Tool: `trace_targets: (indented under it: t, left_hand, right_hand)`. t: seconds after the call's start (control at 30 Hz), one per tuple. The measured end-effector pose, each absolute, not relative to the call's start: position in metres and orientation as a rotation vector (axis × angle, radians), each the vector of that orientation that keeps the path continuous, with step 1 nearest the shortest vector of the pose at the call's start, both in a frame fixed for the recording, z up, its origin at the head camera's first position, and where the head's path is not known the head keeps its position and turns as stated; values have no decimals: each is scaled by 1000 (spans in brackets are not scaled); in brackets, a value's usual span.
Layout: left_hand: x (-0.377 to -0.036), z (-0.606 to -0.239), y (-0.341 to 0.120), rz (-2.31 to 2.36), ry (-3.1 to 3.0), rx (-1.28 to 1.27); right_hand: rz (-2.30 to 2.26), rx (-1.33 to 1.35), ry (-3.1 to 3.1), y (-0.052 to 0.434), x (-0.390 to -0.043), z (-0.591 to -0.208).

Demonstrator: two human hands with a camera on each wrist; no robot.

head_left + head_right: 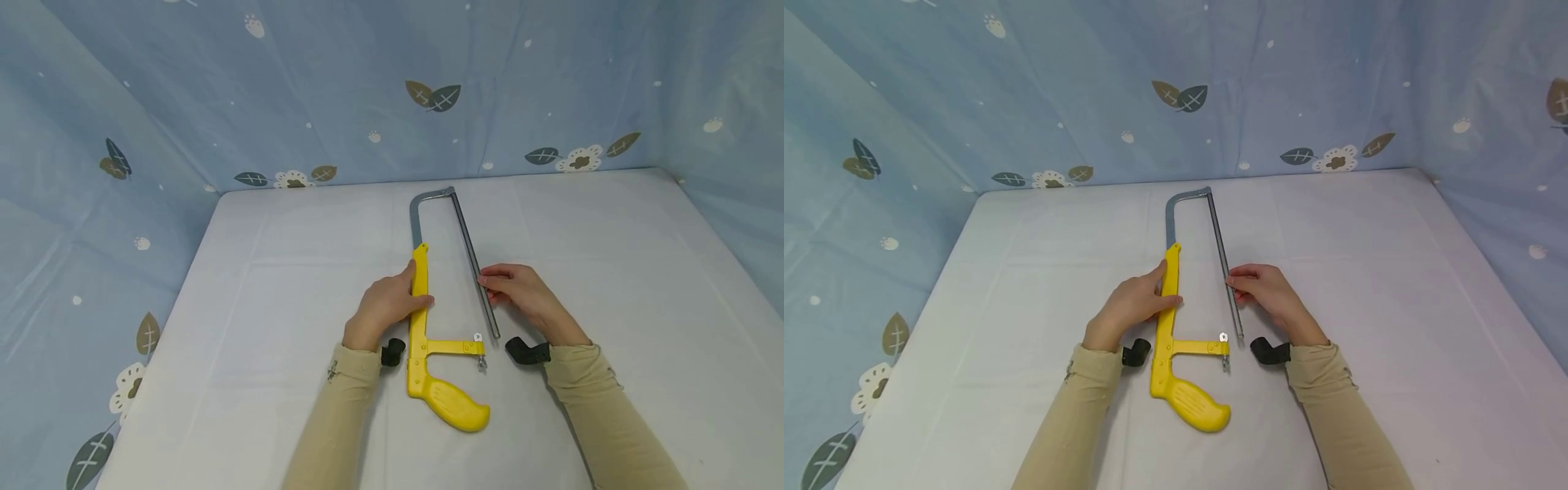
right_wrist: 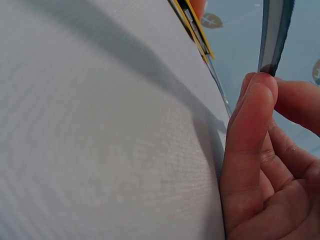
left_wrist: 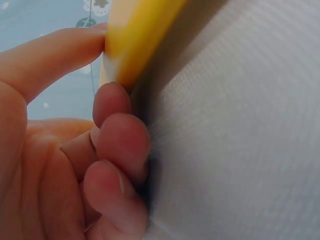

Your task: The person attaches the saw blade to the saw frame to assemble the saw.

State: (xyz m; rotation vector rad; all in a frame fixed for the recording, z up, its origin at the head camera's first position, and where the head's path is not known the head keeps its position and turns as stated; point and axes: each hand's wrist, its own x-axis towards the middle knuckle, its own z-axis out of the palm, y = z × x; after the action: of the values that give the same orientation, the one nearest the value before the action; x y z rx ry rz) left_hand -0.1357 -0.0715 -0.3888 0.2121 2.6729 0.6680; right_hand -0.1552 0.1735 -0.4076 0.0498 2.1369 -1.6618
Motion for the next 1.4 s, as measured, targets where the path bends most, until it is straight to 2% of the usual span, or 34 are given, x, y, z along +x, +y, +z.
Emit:
trace_targets:
  t: [1.4]
  left_hand:
    - [-137,-387,-71,665,2668,204]
  right_hand:
    - [-1669,71,2169,171,-157,-409]
